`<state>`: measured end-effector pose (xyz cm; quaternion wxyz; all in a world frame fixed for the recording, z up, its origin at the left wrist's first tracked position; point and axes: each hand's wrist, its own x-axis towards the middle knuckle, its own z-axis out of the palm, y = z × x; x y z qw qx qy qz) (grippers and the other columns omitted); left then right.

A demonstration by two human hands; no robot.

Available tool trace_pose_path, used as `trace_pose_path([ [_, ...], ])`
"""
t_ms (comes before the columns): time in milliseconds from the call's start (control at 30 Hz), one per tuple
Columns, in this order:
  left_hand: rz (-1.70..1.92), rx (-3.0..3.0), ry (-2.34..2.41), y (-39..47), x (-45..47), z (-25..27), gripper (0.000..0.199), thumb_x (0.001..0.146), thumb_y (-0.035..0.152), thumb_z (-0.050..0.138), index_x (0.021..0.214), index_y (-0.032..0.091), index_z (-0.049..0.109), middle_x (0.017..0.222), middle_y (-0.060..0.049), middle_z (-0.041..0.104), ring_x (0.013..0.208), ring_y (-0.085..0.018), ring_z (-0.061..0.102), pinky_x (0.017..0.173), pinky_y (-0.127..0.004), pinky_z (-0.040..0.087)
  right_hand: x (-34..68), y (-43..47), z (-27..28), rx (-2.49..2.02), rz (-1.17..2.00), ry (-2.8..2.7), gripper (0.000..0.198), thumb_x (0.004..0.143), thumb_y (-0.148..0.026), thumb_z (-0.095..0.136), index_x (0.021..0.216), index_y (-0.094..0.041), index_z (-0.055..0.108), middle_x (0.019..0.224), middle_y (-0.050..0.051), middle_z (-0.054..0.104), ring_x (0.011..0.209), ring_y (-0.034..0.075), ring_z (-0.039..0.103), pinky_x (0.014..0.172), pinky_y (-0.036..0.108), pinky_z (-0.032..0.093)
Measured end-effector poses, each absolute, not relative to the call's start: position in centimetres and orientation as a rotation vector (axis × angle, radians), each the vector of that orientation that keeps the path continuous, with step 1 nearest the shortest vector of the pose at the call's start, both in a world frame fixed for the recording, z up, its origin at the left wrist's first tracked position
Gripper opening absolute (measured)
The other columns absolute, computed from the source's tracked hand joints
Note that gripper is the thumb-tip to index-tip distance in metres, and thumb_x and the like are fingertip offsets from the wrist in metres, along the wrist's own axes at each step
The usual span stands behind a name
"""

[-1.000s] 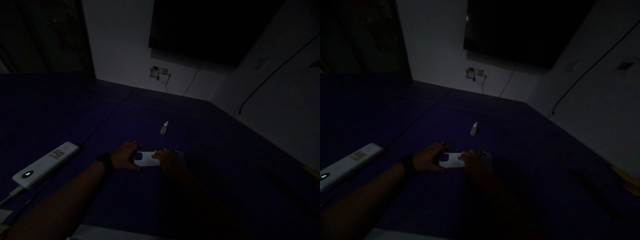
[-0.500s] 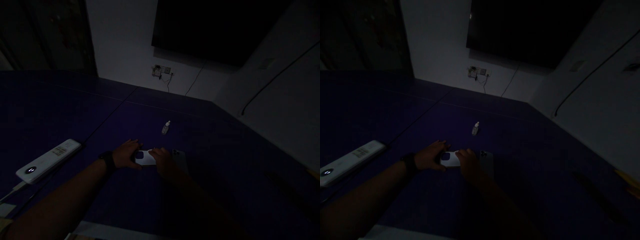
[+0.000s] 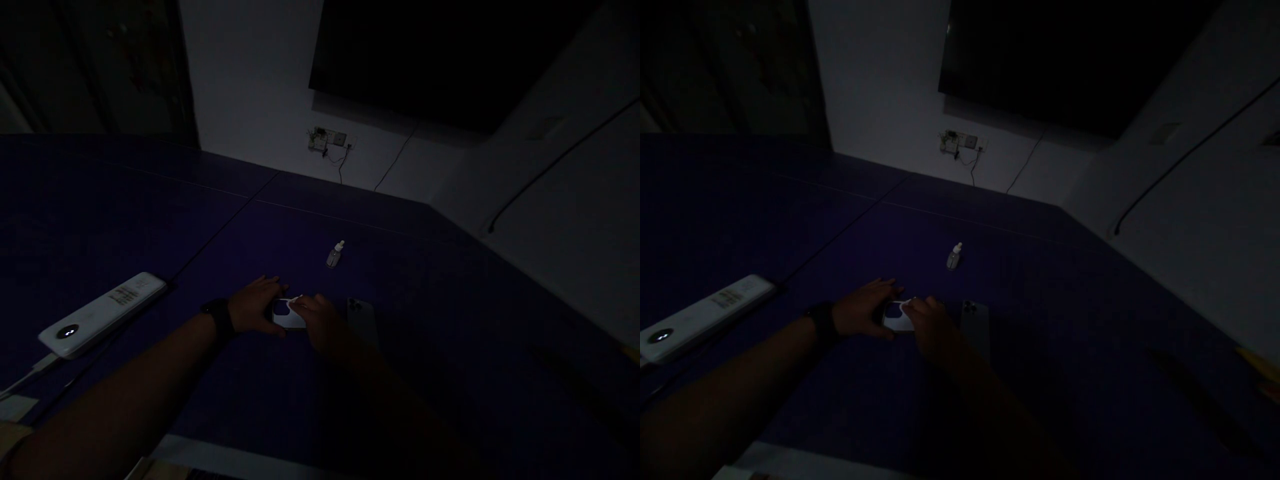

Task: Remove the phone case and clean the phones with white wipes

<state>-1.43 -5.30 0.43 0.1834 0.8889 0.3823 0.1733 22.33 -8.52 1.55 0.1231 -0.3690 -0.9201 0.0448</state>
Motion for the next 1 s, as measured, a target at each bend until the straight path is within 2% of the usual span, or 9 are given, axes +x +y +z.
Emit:
trace_pose_path([
  [267,0.446,2.512,1.096,-5.2,-1.4,0.6,0.069,0.061,0.067,0.083,0.104,0.021,0.056,0.145,-0.017,0.055,0.144,-0.042,0.037,0.116,-0.064,0.025,24.5,-8.1,1.9,-1.004,0.304,-2.728,0.041,0.090,-0.002,0.043,0.115,-0.015,0.072,0.118,0.011,0.070,0.098,0.023,0.056,0.094,0.040,0.041],
  [467,0.466,2.514,1.093,-5.3,-1.4,0.5,0.073,0.064,0.068,0.080,0.115,0.022,0.055,0.145,-0.016,0.055,0.144,-0.039,0.037,0.118,-0.061,0.023,21.8,-8.6,1.3,-0.692,0.350,-2.739,0.041,0.095,-0.005,0.041,0.122,-0.017,0.068,0.125,0.008,0.067,0.096,0.021,0.054,0.088,0.036,0.042],
  [600,0.445,2.510,1.101,-5.3,-1.4,0.6,0.073,0.064,0.068,0.080,0.113,0.021,0.056,0.146,-0.017,0.054,0.145,-0.039,0.036,0.118,-0.061,0.023,21.6,-8.4,1.0,-0.831,0.272,-2.692,0.038,0.096,-0.010,0.046,0.126,-0.019,0.067,0.125,0.008,0.068,0.093,0.022,0.051,0.082,0.036,0.041],
  [767,0.445,2.506,1.094,-5.3,-1.4,0.7,0.070,0.062,0.069,0.081,0.107,0.022,0.056,0.145,-0.016,0.055,0.144,-0.040,0.037,0.118,-0.062,0.022,22.0,-8.5,1.2,-0.755,0.297,-2.724,0.033,0.098,-0.011,0.046,0.110,-0.021,0.075,0.117,0.005,0.072,0.092,0.022,0.052,0.081,0.036,0.041],
  [900,0.462,2.485,1.090,-5.3,-1.4,0.7,0.071,0.063,0.069,0.080,0.110,0.021,0.056,0.145,-0.017,0.055,0.145,-0.040,0.036,0.118,-0.062,0.021,21.7,-8.6,1.3,-0.806,0.266,-2.703,0.036,0.098,-0.011,0.046,0.125,-0.020,0.068,0.126,0.008,0.068,0.092,0.021,0.052,0.081,0.036,0.043],
  [1000,0.456,2.481,1.081,-5.3,-1.4,0.8,0.070,0.063,0.068,0.081,0.109,0.022,0.056,0.145,-0.017,0.054,0.145,-0.039,0.036,0.118,-0.061,0.021,22.2,-8.6,1.6,-0.891,0.299,-2.688,0.036,0.099,-0.010,0.044,0.122,-0.021,0.070,0.121,0.006,0.070,0.094,0.022,0.052,0.083,0.036,0.043],
])
